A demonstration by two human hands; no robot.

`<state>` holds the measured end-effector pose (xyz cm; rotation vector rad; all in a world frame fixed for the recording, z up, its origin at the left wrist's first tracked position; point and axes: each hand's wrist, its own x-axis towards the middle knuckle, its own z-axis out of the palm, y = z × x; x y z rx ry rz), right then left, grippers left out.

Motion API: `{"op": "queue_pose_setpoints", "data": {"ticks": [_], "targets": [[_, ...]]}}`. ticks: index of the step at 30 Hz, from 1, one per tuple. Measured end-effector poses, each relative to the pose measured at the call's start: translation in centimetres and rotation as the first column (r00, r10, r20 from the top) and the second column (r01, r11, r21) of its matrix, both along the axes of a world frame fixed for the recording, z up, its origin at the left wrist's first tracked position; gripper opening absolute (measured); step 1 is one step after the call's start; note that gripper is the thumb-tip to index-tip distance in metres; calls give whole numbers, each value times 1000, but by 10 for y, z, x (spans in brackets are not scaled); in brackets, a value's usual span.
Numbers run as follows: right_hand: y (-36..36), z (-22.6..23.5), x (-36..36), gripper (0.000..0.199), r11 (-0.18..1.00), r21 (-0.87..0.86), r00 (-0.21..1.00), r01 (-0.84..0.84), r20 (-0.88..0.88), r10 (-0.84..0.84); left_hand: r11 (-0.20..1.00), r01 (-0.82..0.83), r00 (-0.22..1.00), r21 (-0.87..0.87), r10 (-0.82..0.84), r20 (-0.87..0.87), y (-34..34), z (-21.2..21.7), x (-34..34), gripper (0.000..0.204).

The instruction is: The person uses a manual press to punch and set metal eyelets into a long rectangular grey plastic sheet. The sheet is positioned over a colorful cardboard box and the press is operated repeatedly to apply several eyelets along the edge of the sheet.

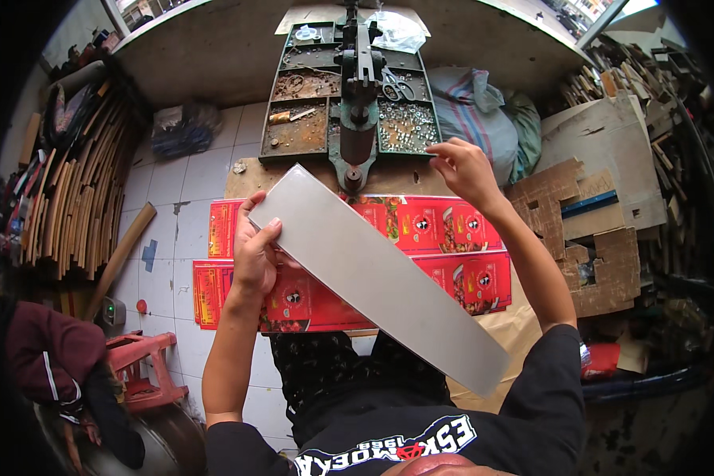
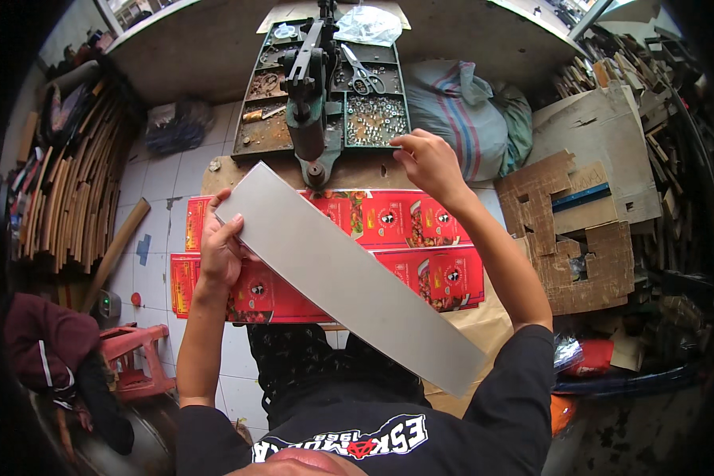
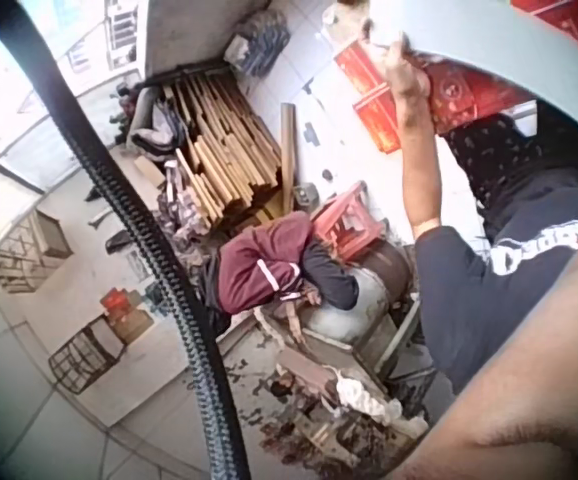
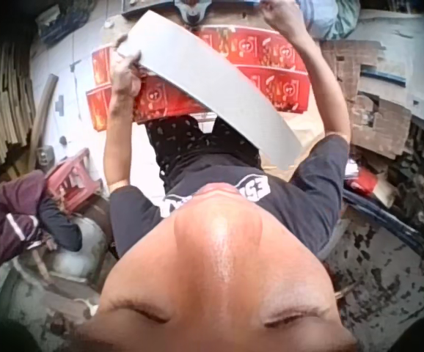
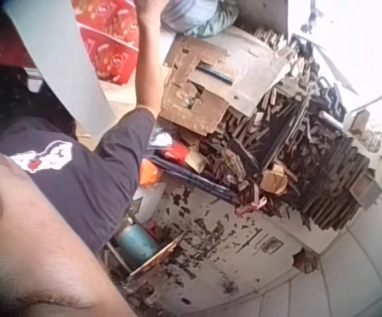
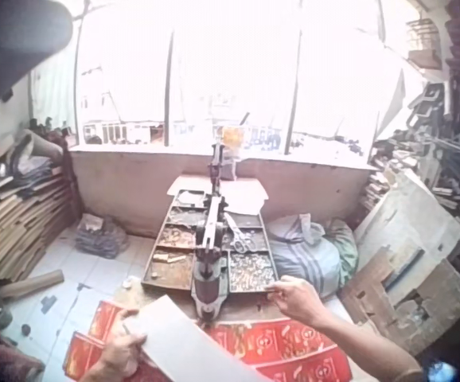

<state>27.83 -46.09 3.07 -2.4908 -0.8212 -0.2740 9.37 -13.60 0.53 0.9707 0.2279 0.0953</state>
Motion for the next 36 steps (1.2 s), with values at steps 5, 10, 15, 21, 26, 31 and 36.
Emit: {"op": "queue_pose_setpoints", "data": {"ticks": [5, 10, 15, 21, 26, 31, 36], "targets": [[39, -15, 50, 16, 991, -136, 999, -17, -32, 13, 1000, 3, 1000, -9, -3, -2, 1, -1, 0, 60], [51, -26, 60, 12, 958, -281, 998, -58, 21, 66, 999, 7, 1000, -32, -8, -12, 5, 1, -4, 60], [47, -30, 57, 12, 989, -133, 989, -65, 120, 81, 999, 17, 999, -35, -18, -27, 5, 1, -4, 59], [84, -21, 10, 11, 921, 310, 941, -235, -165, 296, 999, 21, 1000, -47, -21, -13, 7, -2, -5, 59], [104, -19, -13, 14, 884, 324, 921, -338, -77, 381, 999, 18, 1000, -51, -19, -19, 6, -2, -4, 60], [99, -18, -14, 15, 850, 368, 891, -377, -107, 441, 999, 16, 1000, -51, -16, -5, 6, -1, -4, 61], [89, -27, -25, 18, 852, 424, 909, -307, -134, 394, 996, 61, 998, -66, -62, -6, 10, -1, -5, 60]]}}
